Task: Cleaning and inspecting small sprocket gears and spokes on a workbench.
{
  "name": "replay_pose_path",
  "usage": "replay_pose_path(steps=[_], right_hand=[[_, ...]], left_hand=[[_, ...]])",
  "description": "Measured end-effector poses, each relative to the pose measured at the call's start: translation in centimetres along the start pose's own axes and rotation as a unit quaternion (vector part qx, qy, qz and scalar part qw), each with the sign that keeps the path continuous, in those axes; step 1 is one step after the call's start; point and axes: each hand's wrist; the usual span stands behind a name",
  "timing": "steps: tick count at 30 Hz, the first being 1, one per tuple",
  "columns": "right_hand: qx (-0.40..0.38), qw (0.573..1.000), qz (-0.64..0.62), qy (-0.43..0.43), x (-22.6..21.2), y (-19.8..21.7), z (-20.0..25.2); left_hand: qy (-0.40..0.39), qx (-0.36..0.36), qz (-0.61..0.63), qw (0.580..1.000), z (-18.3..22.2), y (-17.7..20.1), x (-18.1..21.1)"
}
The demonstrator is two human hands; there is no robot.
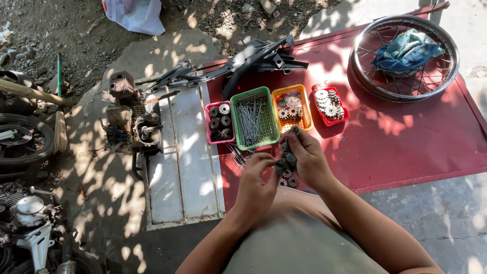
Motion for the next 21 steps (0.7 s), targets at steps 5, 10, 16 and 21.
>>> replay_pose_path(steps=[5, 10, 16, 21], right_hand=[[-0.065, 0.984, 0.169, 0.001, -4.3, -0.9, 1.5], [-0.075, 0.966, 0.245, 0.035, -3.9, -1.3, 2.6], [-0.078, 0.921, 0.375, 0.071, -2.8, -0.7, 1.8], [-0.093, 0.924, 0.371, 0.016, -2.0, -0.8, 2.3]], left_hand=[[-0.041, 0.074, 0.036, 0.996, -1.3, 1.2, 2.3], [-0.044, 0.099, 0.049, 0.993, -1.4, 1.1, 1.6], [-0.09, 0.047, -0.074, 0.992, -1.4, 1.1, 2.9], [-0.142, 0.019, -0.231, 0.962, -1.0, 1.0, 2.4]])
Point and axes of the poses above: each hand's wrist, its own z-axis away from the middle knuckle, its own y-axis out of the back of the hand, x = y × z, and after that the axes turned 8 degrees about z, right-handed
